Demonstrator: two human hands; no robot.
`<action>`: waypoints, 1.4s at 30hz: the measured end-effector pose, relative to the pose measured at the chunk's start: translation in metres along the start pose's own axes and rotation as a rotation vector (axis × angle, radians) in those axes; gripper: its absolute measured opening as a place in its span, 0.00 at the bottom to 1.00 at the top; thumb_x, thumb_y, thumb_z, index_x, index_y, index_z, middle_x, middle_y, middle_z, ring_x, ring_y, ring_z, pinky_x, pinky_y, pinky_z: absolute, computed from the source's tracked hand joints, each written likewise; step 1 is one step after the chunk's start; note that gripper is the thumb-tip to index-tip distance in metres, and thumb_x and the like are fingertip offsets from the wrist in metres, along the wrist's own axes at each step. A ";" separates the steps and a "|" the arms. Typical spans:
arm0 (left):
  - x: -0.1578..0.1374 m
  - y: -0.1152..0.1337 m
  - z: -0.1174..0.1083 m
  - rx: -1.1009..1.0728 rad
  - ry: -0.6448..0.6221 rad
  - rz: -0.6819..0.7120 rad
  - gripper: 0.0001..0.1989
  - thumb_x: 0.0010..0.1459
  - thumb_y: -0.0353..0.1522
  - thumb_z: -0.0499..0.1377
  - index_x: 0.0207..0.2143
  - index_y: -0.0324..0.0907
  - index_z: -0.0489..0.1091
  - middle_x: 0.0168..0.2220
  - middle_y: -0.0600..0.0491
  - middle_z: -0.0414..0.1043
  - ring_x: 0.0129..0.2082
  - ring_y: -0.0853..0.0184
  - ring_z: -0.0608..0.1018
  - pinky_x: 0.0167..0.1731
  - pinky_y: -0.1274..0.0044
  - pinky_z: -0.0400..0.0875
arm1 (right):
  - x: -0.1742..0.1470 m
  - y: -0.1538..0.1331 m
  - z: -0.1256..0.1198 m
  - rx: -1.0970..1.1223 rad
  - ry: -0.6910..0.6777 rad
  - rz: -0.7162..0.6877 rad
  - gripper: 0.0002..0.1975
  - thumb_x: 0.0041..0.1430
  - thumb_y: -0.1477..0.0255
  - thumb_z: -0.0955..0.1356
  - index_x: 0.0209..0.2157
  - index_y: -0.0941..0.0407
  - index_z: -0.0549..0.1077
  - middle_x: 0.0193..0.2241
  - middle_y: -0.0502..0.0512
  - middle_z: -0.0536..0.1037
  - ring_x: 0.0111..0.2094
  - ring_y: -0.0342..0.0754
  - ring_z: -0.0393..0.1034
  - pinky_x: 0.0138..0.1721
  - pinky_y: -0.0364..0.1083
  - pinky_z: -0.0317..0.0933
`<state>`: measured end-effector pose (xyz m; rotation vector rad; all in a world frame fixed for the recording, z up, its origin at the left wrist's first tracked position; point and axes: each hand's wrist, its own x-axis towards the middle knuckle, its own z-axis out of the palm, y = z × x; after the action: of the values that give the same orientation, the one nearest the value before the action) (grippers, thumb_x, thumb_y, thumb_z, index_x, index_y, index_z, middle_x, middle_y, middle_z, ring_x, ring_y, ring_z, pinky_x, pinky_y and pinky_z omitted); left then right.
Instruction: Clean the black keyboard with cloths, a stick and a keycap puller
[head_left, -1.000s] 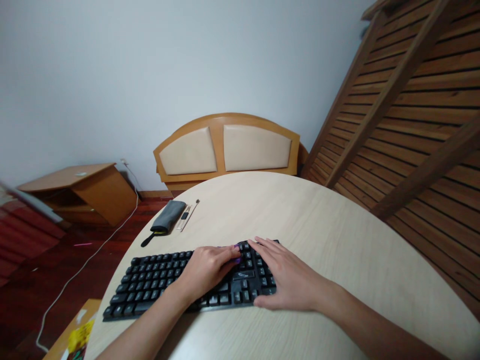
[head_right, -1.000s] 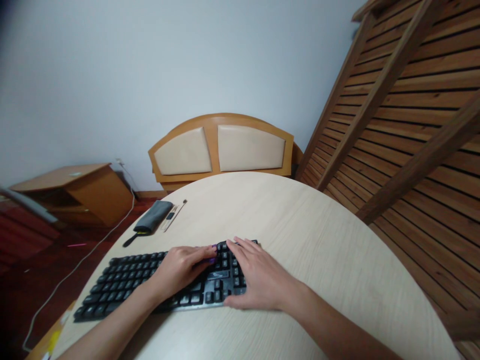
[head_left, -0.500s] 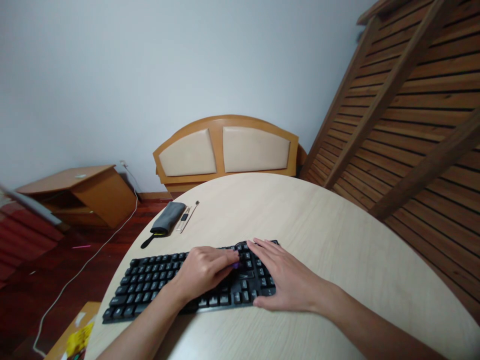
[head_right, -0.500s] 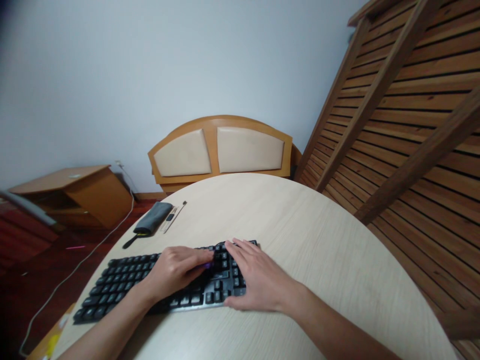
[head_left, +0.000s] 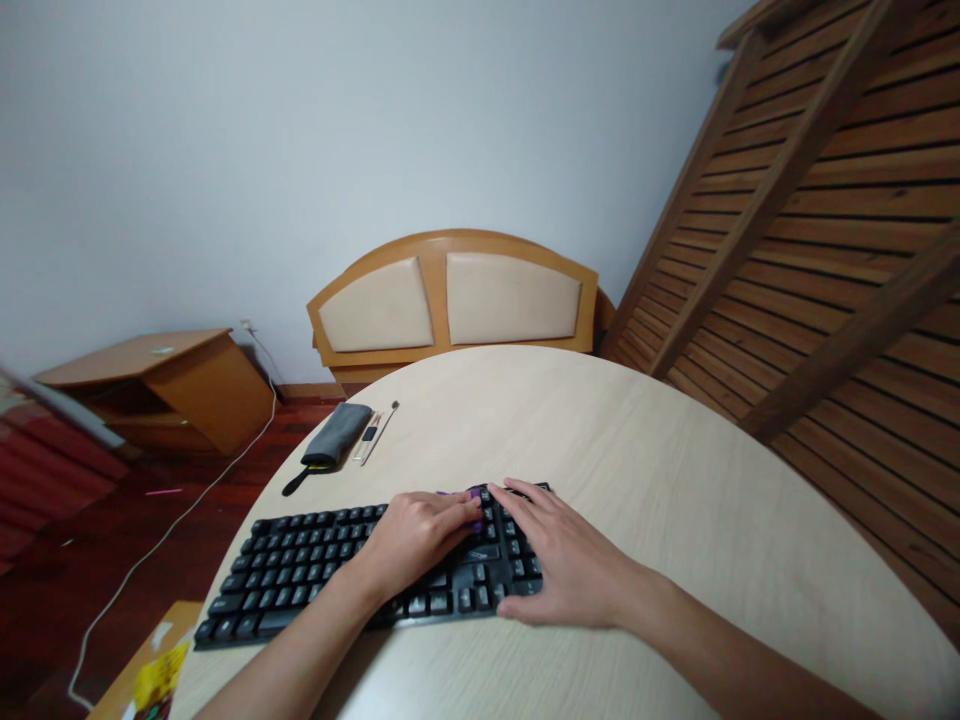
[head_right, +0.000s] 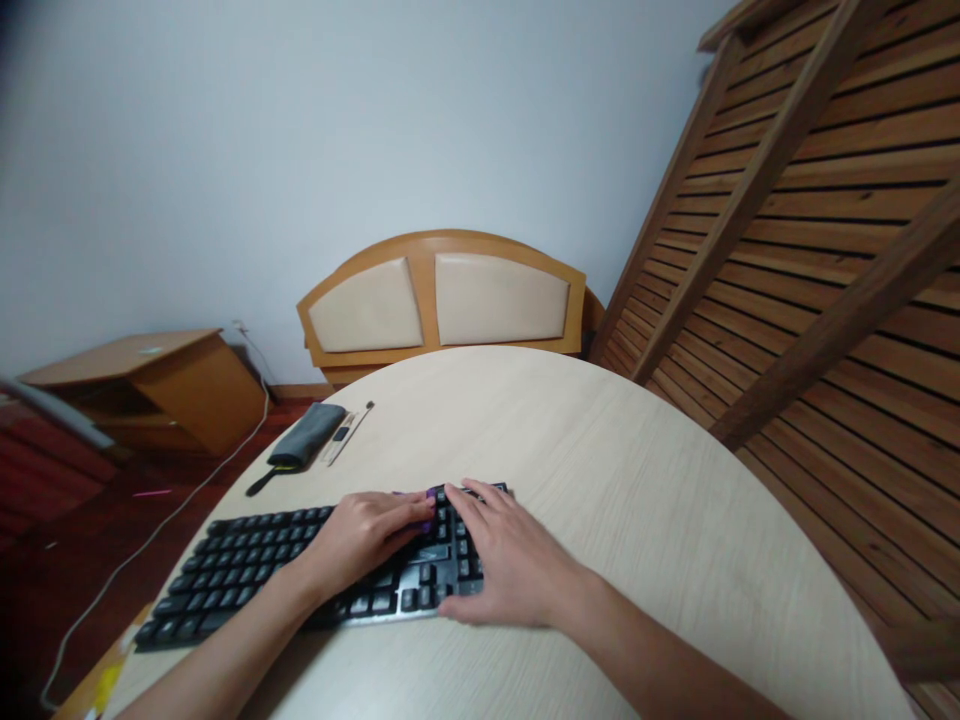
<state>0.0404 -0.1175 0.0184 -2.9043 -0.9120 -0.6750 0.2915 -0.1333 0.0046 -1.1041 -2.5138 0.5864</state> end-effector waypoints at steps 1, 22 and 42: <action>-0.001 0.000 -0.002 -0.013 -0.019 0.035 0.12 0.71 0.33 0.53 0.49 0.41 0.73 0.46 0.48 0.82 0.45 0.61 0.84 0.44 0.71 0.81 | 0.000 0.000 0.000 0.002 0.007 0.000 0.58 0.44 0.51 0.75 0.70 0.63 0.53 0.68 0.67 0.60 0.69 0.63 0.47 0.68 0.58 0.48; 0.002 0.006 0.008 0.008 0.227 -0.231 0.11 0.70 0.34 0.54 0.49 0.44 0.74 0.44 0.51 0.83 0.39 0.63 0.85 0.39 0.73 0.82 | 0.000 0.006 0.000 0.050 -0.011 -0.061 0.61 0.43 0.54 0.76 0.71 0.62 0.48 0.70 0.66 0.55 0.69 0.63 0.46 0.68 0.61 0.46; 0.000 0.018 -0.004 -0.245 -0.071 0.118 0.09 0.69 0.32 0.56 0.47 0.40 0.74 0.45 0.49 0.82 0.46 0.65 0.83 0.47 0.75 0.79 | 0.006 0.007 -0.003 0.008 0.044 -0.031 0.59 0.41 0.55 0.77 0.70 0.64 0.53 0.67 0.69 0.60 0.67 0.63 0.52 0.66 0.59 0.51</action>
<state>0.0483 -0.1329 0.0240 -3.1849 -0.7011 -0.7271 0.2930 -0.1236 0.0041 -1.0613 -2.4841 0.5570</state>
